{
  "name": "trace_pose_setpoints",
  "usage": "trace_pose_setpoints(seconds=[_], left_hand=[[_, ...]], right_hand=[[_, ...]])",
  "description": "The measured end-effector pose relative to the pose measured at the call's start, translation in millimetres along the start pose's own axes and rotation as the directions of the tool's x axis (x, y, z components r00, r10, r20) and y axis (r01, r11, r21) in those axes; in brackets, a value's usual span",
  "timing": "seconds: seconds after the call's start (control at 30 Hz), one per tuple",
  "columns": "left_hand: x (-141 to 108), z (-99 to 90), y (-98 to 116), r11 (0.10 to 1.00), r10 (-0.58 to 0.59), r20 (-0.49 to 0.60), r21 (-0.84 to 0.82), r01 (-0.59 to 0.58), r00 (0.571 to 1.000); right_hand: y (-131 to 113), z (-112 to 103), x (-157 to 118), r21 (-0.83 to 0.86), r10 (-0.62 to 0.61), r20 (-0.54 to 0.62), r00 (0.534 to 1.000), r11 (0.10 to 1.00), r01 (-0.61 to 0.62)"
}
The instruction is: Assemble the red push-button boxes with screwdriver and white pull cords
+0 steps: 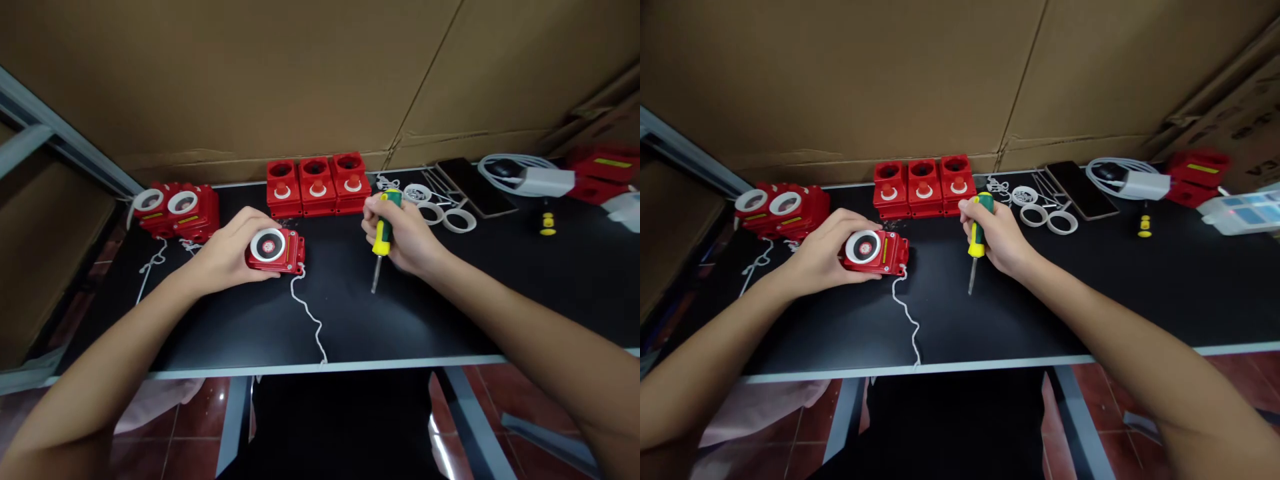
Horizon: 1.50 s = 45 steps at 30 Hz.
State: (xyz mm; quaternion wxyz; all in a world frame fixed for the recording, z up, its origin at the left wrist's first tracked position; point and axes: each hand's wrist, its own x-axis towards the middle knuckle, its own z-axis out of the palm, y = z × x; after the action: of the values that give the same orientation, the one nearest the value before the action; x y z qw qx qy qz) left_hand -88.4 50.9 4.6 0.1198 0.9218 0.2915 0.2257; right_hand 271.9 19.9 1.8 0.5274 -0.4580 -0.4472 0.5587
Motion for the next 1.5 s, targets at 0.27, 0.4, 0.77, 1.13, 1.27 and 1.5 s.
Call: trace_pose_setpoints(seconds=[0.27, 0.4, 0.77, 1.13, 1.27, 1.5], left_hand=[[-9.2, 18.8, -3.0, 0.992, -0.053, -0.227, -0.122, 0.026, 0.972], [-12.3, 21.6, -6.0, 0.982, -0.076, -0.204, -0.185, 0.038, 0.976], [0.8, 16.1, -2.1, 0.98, 0.149, -0.313, -0.08, -0.183, 0.938], [-3.0, 15.7, -2.5, 0.986, 0.116, -0.314, -0.076, -0.147, 0.942], [-3.2, 16.4, -2.0, 0.987, 0.126, -0.313, -0.059, -0.151, 0.942], [0.0, 16.7, -1.7, 0.984, 0.16, -0.309, -0.028, -0.177, 0.937]], right_hand=[[-2.7, -10.3, 6.4, 0.094, -0.072, -0.117, 0.991, 0.992, 0.083], [-11.1, -8.0, -2.9, 0.155, -0.185, -0.056, 0.981, 0.969, 0.191], [-23.1, 2.1, -38.8, 0.19, -0.244, 0.209, 0.947, 0.96, 0.205], [-14.0, 6.2, -36.9, 0.254, -0.253, 0.141, 0.957, 0.944, 0.212], [-16.1, 5.6, -37.5, 0.216, -0.239, 0.163, 0.957, 0.955, 0.202], [-14.2, 4.8, -37.8, 0.189, -0.251, 0.148, 0.957, 0.957, 0.222]])
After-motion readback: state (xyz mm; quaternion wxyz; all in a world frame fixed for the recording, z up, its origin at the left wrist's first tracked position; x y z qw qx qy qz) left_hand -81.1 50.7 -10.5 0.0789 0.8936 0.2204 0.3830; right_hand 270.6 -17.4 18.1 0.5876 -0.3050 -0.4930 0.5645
